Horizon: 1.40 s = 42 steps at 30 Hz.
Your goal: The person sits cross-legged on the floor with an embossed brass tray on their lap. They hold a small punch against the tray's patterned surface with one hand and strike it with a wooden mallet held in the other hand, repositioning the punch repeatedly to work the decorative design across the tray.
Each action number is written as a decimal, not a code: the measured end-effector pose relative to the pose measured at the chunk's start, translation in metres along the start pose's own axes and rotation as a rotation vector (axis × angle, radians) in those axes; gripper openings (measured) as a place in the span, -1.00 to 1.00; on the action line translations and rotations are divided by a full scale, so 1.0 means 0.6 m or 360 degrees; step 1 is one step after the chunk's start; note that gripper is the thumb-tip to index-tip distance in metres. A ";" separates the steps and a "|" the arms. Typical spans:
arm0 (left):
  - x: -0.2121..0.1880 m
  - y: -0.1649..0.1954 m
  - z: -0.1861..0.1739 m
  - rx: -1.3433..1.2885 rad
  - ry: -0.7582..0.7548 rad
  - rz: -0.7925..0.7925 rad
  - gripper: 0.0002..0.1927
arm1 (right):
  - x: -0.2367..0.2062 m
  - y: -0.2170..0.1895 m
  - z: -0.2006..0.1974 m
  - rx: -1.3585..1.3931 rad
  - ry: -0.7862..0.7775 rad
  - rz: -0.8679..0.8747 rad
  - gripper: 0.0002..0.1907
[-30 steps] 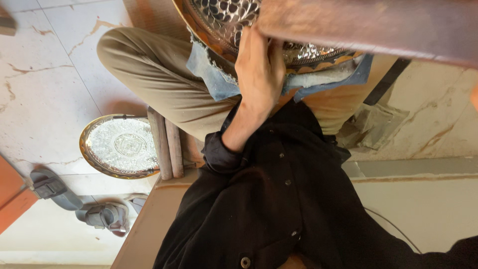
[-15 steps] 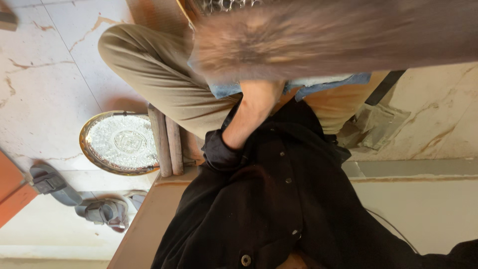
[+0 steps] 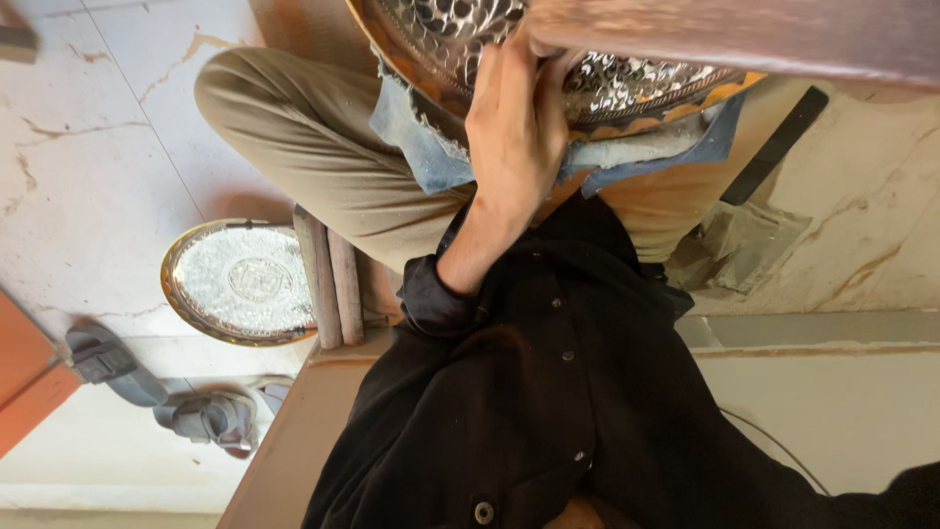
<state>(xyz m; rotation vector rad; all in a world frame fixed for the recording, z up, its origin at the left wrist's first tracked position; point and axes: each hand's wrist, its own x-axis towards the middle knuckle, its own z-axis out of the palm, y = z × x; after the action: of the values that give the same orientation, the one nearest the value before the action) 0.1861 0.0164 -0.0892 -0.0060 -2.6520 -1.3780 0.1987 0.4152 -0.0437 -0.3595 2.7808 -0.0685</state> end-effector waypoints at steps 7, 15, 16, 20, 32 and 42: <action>0.001 0.029 -0.010 -0.0237 0.0267 0.0196 -0.66 | -0.009 0.012 0.008 -0.0014 0.0010 0.0003 -0.58; 0.002 0.052 0.005 -0.0092 0.0125 0.0035 -0.79 | -0.021 0.025 0.011 -0.0041 0.0003 -0.0016 -0.58; -0.001 0.048 0.006 -0.0115 0.0050 -0.0121 -0.83 | -0.022 0.026 0.013 -0.0046 0.0003 -0.0018 -0.58; -0.023 0.026 0.024 -0.0171 0.0125 0.0333 -0.74 | -0.023 0.031 0.021 -0.0059 -0.0005 -0.0034 -0.58; -0.023 0.015 0.041 -0.0106 -0.0041 0.0075 -0.65 | -0.029 0.048 0.043 -0.0153 -0.0073 -0.0096 -0.58; 0.042 0.065 -0.018 -0.0093 -0.0105 0.0428 -0.57 | -0.037 0.069 0.054 -0.0329 -0.0124 -0.0182 -0.58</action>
<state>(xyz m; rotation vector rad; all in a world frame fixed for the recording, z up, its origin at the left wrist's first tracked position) 0.1653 0.0284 -0.0482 -0.4055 -2.5441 -1.3849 0.2199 0.4608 -0.0706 -0.5600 2.6943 0.2035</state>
